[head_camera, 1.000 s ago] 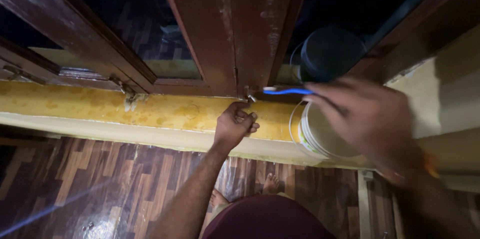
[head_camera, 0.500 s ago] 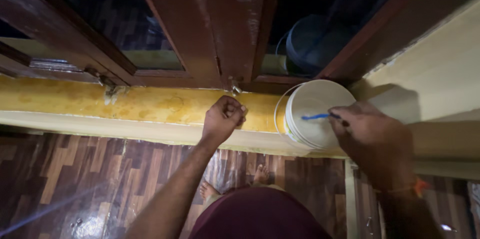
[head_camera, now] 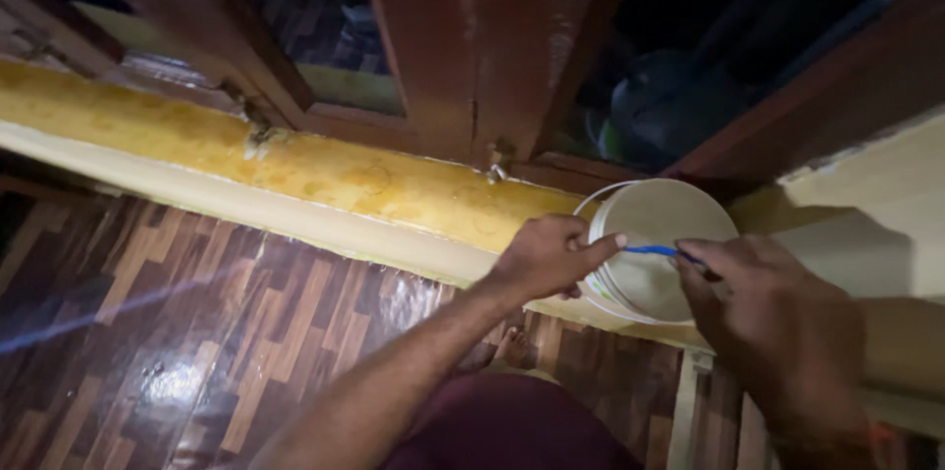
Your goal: The person scrubs the metal latch and lock mechanism on a wooden window frame using a toothbrush dipped in water from a bucket. They repeatedly scrub the latch, dip the brush, and continue cleaning the hardware.
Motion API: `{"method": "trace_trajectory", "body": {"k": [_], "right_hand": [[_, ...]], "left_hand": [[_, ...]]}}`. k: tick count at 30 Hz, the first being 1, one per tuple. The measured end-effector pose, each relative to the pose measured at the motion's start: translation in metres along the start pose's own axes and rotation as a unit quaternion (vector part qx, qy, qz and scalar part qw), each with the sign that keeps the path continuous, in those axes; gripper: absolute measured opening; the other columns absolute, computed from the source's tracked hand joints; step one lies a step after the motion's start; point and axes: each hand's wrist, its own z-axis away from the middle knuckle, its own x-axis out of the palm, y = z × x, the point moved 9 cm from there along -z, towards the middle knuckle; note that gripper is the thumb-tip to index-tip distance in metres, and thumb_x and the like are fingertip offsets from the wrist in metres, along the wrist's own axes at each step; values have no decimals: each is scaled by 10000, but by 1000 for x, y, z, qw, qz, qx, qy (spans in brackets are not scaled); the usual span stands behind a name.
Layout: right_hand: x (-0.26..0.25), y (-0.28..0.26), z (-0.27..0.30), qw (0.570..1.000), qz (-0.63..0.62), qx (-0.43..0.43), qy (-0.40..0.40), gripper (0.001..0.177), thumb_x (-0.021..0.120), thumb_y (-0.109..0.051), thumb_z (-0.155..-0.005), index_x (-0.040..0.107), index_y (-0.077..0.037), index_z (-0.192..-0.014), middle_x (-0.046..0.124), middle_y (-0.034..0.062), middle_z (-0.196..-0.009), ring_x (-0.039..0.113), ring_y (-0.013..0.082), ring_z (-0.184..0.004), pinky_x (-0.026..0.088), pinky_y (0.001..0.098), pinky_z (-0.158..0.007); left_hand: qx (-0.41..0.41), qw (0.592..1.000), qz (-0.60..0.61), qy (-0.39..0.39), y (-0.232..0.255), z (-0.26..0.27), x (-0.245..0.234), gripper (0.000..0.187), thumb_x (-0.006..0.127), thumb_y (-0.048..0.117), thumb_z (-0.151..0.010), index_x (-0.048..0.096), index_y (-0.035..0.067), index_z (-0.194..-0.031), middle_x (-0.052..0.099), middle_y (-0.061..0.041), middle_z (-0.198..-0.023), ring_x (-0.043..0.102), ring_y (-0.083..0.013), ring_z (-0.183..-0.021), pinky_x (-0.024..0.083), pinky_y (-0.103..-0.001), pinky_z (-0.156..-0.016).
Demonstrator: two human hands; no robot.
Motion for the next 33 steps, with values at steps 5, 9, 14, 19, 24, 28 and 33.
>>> {"method": "trace_trajectory", "body": {"k": [5, 9, 14, 19, 24, 28, 33], "right_hand": [[1, 0, 0, 997, 22, 40, -57, 330, 637, -517, -922, 793, -352, -1161, 737, -44, -1039, 739, 179, -780, 558, 329, -703], [-3, -3, 5, 997, 27, 51, -50, 336, 726, -470, -888, 789, -381, -1206, 729, -23, -921, 724, 114, -728, 564, 287, -676], [-26, -44, 4, 991, -97, -80, 36, 333, 809, -304, -831, 793, -260, -1160, 712, -11, -831, 654, 104, -659, 532, 273, -581], [-46, -108, 3, 964, -183, -148, 120, 256, 822, -199, -836, 795, -174, -1089, 726, 37, -870, 655, 132, -660, 513, 283, -579], [-27, -166, -13, 946, -259, -181, 74, 254, 831, -174, -811, 803, -133, -1061, 710, 51, -793, 645, 149, -606, 483, 297, -518], [-17, -214, -22, 913, -294, -260, 111, 229, 826, -148, -842, 785, -80, -1057, 727, 74, -856, 645, 156, -616, 489, 292, -534], [3, -265, -35, 901, -317, -276, 111, 218, 826, -155, -865, 786, -80, -1067, 729, 75, -865, 666, 153, -623, 508, 278, -539]], "left_hand": [[38, 998, 44, 13, 0, 5, 1, 442, 662, 398, -926, 636, -2, -740, 703, -108, -651, 763, -181, -570, 612, -305, -534], [55, 998, 3, 41, 7, 23, -12, 427, 655, 354, -958, 657, -5, -727, 736, -124, -646, 773, -164, -592, 608, -267, -579], [16, 992, 115, 43, -1, 58, -51, 360, 662, 277, -959, 648, -43, -793, 711, -130, -655, 753, -182, -574, 608, -304, -512], [0, 985, 128, 116, -17, 96, -113, 325, 647, 225, -959, 657, -71, -824, 708, -150, -639, 743, -188, -543, 609, -311, -497], [-20, 967, 147, 206, -52, 126, -177, 324, 618, 217, -962, 670, -76, -834, 719, -161, -629, 744, -188, -535, 619, -312, -508], [-19, 947, 184, 264, -80, 139, -223, 312, 598, 207, -968, 677, -86, -893, 718, -154, -656, 742, -191, -549, 620, -315, -509], [-8, 922, 230, 311, -111, 143, -273, 324, 558, 213, -984, 666, -90, -940, 726, -157, -678, 736, -212, -557, 627, -317, -524]]}}
